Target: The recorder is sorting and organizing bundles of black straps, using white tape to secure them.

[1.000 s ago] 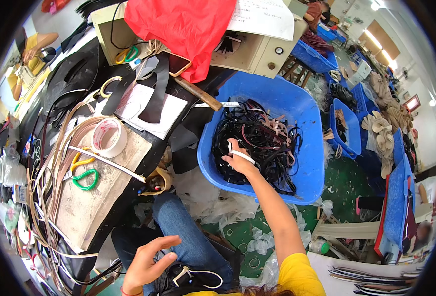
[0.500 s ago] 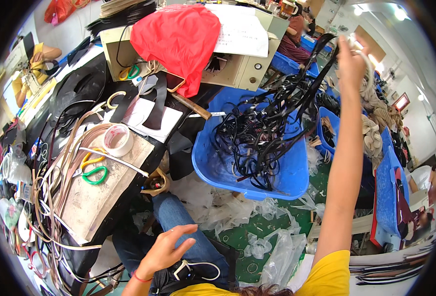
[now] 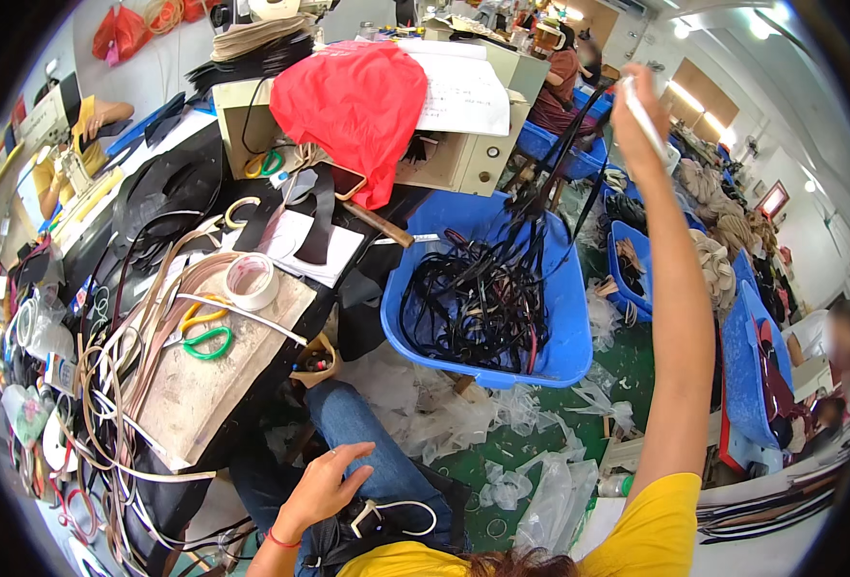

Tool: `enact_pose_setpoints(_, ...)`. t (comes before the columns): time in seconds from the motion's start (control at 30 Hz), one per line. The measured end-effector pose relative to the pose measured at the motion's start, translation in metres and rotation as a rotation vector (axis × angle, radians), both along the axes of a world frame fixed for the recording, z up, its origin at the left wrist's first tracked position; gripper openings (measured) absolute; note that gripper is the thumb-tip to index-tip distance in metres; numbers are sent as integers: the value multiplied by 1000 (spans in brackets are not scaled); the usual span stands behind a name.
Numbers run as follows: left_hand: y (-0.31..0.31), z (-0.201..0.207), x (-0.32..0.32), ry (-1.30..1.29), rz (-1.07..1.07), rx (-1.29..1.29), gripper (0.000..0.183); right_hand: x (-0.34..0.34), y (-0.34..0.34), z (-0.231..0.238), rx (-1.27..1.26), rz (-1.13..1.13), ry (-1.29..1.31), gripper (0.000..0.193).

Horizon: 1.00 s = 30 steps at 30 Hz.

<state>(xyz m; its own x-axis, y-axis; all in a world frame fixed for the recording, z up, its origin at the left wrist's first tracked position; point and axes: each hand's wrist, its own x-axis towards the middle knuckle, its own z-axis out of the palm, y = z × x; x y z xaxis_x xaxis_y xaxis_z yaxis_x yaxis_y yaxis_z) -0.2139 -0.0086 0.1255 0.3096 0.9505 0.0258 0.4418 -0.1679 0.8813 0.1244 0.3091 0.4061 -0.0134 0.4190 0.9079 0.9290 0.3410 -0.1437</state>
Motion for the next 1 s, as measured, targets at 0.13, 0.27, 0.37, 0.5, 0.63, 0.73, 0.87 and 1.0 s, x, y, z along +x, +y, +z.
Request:
enact_pose_setpoints(0.13, -3, -1, 5, 10, -23, 45, 32, 27, 12, -10, -88, -108, -101, 21)
enact_pose_setpoints(0.27, -11, -8, -2, 54, -24, 15, 33, 70, 20, -95, -427, -350, -221, 22)
enact_pose_setpoints(0.37, -15, -15, -16, 130, 9, -35, 33, 77, 7, -127, -508, -430, -113, 22)
enact_pose_setpoints(0.5, -25, -32, -27, 101, 121, -35, 31, 37, 9, -195, -838, -310, -133, 21)
enact_pose_setpoints(0.63, -28, -41, -24, 69, 224, -135, 30, -31, -28, -288, -1206, 49, -273, 51)
enact_pose_setpoints(0.73, -29, -50, -25, 79, 273, -189, 31, -54, -26, -377, -1292, 220, -164, 40)
enact_pose_setpoints(0.87, -29, -59, -35, 85, 369, -302, 32, -81, -26, -443, -1329, -62, -181, 38)
enact_pose_setpoints(1.0, -23, -59, -48, 152, 380, -232, 32, -50, 4, -436, -1317, -278, -138, 37)
